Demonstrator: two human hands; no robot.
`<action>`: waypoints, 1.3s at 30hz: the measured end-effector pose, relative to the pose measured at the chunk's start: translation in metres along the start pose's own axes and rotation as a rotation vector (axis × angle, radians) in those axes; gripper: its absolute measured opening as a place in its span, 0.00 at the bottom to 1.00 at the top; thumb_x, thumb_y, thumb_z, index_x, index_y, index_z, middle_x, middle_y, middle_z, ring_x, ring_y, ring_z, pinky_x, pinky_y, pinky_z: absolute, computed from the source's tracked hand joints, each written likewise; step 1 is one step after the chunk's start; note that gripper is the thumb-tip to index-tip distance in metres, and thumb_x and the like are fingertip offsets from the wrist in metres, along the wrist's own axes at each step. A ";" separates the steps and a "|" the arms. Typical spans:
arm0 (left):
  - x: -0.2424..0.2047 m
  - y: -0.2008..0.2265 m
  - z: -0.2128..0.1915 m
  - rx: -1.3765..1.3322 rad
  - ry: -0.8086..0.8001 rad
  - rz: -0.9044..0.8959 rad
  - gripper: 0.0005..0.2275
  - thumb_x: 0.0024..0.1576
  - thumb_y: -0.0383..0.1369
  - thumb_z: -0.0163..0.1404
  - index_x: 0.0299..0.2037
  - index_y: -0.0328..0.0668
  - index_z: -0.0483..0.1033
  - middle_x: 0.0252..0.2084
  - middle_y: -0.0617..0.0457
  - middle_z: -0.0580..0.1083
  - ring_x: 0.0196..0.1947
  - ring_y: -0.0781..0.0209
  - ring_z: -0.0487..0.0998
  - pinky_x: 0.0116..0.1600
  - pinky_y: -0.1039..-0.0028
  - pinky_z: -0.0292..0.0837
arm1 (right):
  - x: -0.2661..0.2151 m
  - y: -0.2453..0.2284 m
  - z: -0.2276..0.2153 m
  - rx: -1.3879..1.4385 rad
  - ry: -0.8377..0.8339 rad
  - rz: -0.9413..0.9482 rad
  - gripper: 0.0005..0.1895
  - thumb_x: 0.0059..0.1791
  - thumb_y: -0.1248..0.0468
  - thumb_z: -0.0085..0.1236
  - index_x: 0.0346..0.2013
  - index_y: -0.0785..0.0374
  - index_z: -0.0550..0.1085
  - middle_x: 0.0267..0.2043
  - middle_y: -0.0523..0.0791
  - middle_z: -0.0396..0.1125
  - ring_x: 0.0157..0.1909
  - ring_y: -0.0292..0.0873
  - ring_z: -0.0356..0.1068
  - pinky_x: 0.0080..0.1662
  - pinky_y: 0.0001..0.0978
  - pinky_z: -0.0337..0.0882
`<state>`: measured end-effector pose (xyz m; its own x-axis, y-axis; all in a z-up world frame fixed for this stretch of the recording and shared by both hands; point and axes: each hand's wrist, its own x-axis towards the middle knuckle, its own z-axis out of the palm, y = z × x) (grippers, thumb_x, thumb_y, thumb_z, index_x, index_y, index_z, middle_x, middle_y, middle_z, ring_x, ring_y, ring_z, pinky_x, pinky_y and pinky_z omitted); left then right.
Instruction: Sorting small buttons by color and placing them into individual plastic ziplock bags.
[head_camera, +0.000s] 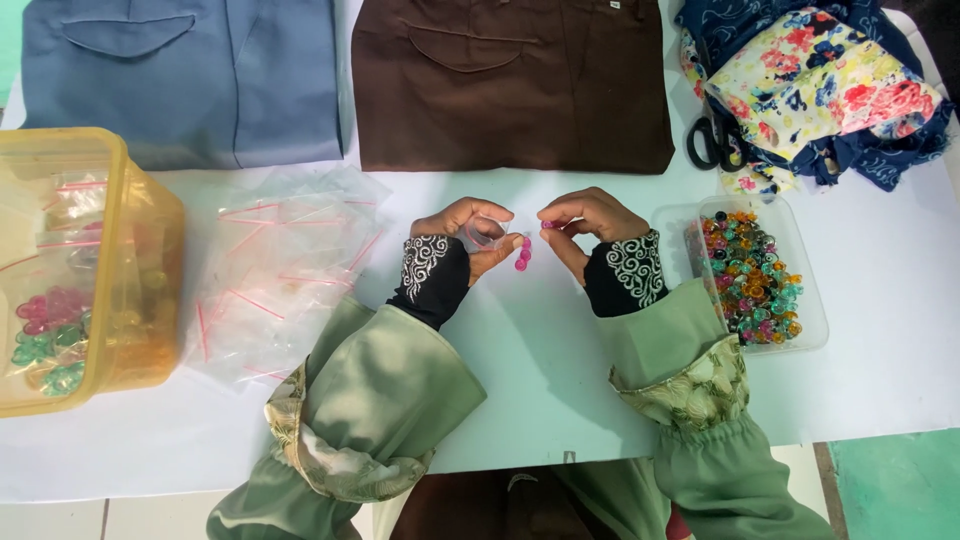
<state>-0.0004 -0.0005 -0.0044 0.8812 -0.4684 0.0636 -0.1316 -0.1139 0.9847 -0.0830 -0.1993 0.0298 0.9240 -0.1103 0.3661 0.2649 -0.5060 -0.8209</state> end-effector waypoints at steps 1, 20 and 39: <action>0.000 0.003 -0.001 -0.031 -0.006 -0.010 0.13 0.48 0.37 0.68 0.41 0.53 0.82 0.24 0.66 0.79 0.27 0.75 0.78 0.52 0.82 0.75 | 0.004 -0.012 0.001 0.023 -0.003 -0.036 0.10 0.47 0.76 0.65 0.43 0.65 0.80 0.41 0.46 0.73 0.42 0.41 0.74 0.43 0.28 0.78; 0.004 -0.004 -0.007 -0.029 -0.040 -0.038 0.14 0.47 0.34 0.66 0.44 0.56 0.82 0.28 0.64 0.80 0.30 0.67 0.82 0.48 0.75 0.80 | -0.021 0.125 0.042 -0.390 -0.088 -0.824 0.17 0.61 0.56 0.43 0.51 0.58 0.79 0.54 0.51 0.71 0.63 0.61 0.67 0.59 0.46 0.71; 0.002 -0.005 0.000 -0.105 0.024 -0.015 0.15 0.47 0.32 0.69 0.43 0.48 0.82 0.25 0.63 0.79 0.25 0.78 0.76 0.43 0.84 0.77 | 0.000 0.140 0.030 -0.275 -0.060 -0.472 0.06 0.53 0.67 0.60 0.41 0.58 0.83 0.45 0.41 0.74 0.43 0.40 0.69 0.48 0.26 0.75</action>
<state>0.0020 -0.0014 -0.0089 0.8935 -0.4460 0.0518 -0.0714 -0.0272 0.9971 -0.0375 -0.2442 -0.0978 0.7384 0.2279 0.6348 0.5802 -0.6944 -0.4256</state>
